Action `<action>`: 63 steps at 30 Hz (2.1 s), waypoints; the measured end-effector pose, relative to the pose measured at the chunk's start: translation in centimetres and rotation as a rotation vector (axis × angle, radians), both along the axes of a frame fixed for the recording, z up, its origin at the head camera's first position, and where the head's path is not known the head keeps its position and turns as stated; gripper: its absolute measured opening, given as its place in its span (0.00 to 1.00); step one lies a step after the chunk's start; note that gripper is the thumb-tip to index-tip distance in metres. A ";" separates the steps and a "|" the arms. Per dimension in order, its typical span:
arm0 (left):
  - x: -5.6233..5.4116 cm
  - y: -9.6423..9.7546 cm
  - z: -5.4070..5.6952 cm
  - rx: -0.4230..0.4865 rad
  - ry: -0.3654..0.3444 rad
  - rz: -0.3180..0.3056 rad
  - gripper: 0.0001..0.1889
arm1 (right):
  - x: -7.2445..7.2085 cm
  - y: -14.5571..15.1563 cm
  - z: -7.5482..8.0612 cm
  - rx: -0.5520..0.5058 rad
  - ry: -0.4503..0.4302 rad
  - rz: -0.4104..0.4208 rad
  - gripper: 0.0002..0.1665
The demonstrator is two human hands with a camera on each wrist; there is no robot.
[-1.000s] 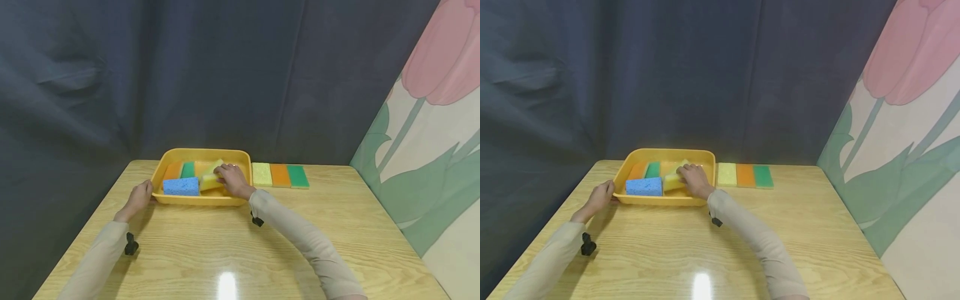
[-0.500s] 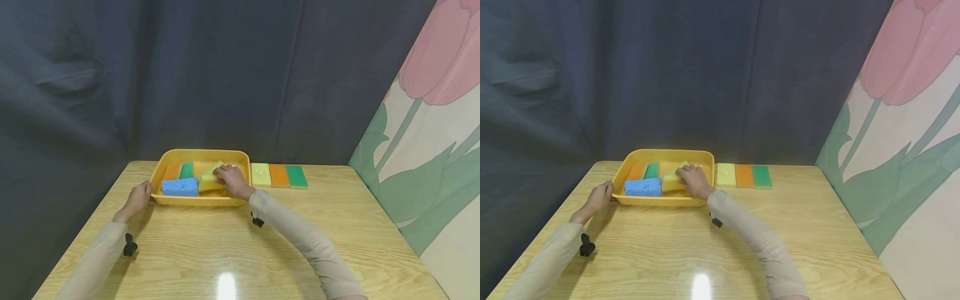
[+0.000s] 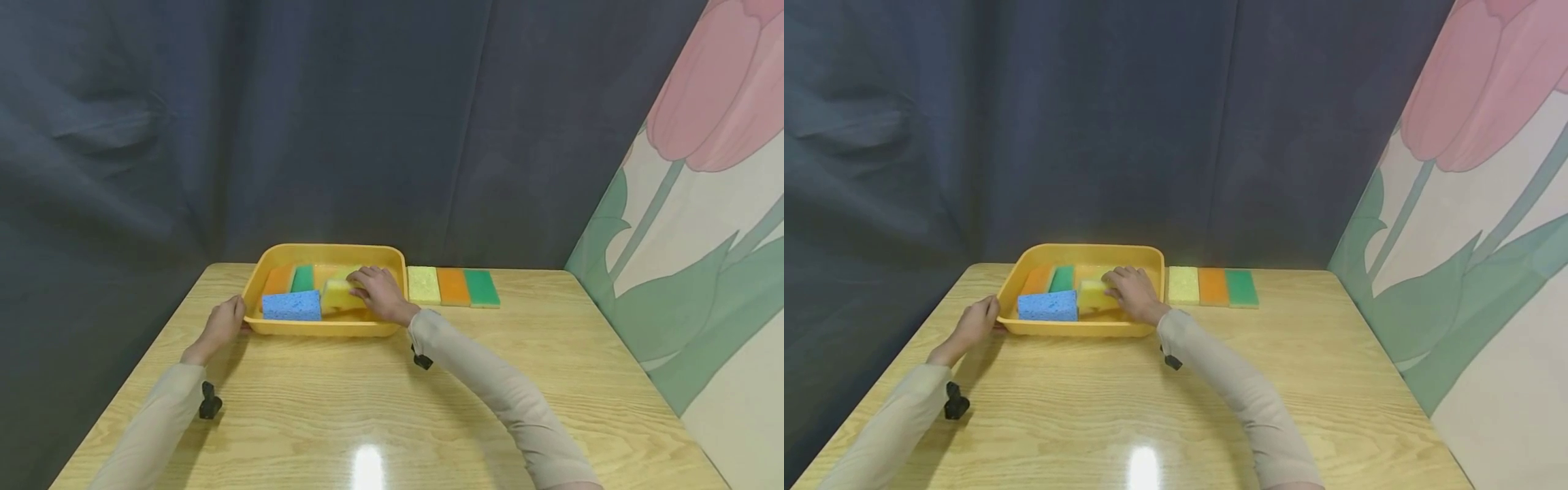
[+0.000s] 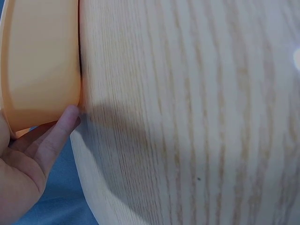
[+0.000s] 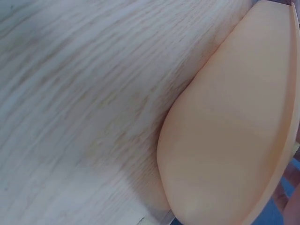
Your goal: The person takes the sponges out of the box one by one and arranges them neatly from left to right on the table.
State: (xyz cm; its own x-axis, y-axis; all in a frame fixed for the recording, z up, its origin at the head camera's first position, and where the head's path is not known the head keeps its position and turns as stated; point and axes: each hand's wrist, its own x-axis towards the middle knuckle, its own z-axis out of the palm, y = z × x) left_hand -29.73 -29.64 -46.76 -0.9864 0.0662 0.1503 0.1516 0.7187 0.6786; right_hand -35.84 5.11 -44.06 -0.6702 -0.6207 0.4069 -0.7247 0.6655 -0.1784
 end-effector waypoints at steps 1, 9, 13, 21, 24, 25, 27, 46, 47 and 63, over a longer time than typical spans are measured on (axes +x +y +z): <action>0.0 0.0 0.0 -0.001 0.001 0.001 0.20 | 0.0 0.1 0.0 -0.005 0.001 0.004 0.16; 0.1 0.0 -0.1 0.001 -0.013 0.009 0.21 | -0.2 0.7 0.1 -0.042 -0.010 0.038 0.17; 0.2 0.0 -0.1 -0.010 -0.003 0.008 0.20 | -0.3 0.8 -0.1 -0.033 0.002 0.036 0.17; 0.0 -0.1 -0.2 -0.010 0.016 0.011 0.20 | -0.3 0.9 0.0 -0.074 -0.042 -0.007 0.20; -0.1 -0.1 -0.2 -0.018 0.021 0.015 0.21 | -0.2 1.0 0.1 -0.097 -0.051 -0.025 0.21; -0.1 -0.1 -0.2 -0.021 0.025 0.015 0.21 | -0.2 1.1 0.1 -0.105 -0.052 -0.032 0.21; -0.1 -0.1 -0.2 -0.045 0.032 0.020 0.21 | -0.2 1.3 0.2 -0.130 -0.052 -0.047 0.20; 0.1 -0.1 -0.1 -0.049 0.027 0.009 0.20 | -0.3 2.9 0.8 -0.319 -0.073 -0.126 0.15; 0.1 -0.1 -0.1 -0.038 0.021 0.006 0.21 | -0.3 3.0 0.9 -0.331 -0.075 -0.128 0.15; 0.2 0.0 0.0 0.017 -0.013 0.002 0.22 | -0.9 4.4 1.2 -0.442 -0.101 -0.144 0.17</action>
